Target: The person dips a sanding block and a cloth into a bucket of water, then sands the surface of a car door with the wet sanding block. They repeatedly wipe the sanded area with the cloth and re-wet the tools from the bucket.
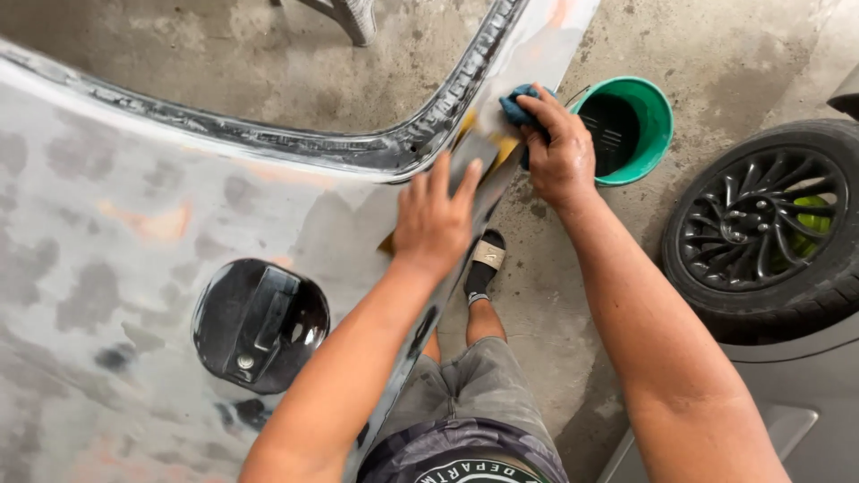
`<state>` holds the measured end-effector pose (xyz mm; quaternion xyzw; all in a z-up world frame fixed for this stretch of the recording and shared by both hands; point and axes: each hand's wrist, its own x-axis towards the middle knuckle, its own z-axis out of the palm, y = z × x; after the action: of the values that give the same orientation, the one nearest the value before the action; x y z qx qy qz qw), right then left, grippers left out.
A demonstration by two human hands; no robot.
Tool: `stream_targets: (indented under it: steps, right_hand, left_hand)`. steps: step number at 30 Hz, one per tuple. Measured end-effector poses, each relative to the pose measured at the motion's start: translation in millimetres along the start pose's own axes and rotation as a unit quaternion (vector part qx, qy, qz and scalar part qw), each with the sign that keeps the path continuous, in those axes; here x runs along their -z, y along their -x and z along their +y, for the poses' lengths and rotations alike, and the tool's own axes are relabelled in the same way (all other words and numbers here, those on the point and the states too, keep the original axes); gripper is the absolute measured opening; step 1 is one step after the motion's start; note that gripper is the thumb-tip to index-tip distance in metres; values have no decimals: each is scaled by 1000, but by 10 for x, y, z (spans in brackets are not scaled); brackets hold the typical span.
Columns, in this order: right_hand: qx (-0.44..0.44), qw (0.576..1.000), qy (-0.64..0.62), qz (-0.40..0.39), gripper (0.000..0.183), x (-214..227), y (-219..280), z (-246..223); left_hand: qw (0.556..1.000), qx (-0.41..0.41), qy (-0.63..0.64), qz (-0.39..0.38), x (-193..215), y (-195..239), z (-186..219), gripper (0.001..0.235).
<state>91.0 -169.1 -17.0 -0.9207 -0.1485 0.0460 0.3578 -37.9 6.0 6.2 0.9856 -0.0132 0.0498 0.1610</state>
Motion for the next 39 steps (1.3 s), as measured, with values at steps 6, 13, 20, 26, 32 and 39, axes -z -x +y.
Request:
stream_targets:
  steps: [6,13,20,26,32,39]
  right_hand:
    - [11,1000,-16,21,33,25,-49,-76]
    - [-14,998,46,28,35,-60,-51,-89]
    - [-2,998,60,26,36,-111,-46,-81]
    - [20,998,51,43,35,-113,-22,-50]
    - [-1,997,60,42,36,-113,-38,-74]
    - [1,998,55,35,39,-63,-6,-104]
  left_hand:
    - [999,15,5,-37,384,517,-168,51]
    - [998,24,17,-64,544,1195,-410,51]
    - [1000,-11,-9,-1,103,146,-348,44]
    - [999,0,14,-44,654,1132,-491,51]
    - [999,12,11,-48,594,1215,-478,52]
    - [999,-27,-1,-32,151,69,-343,48]
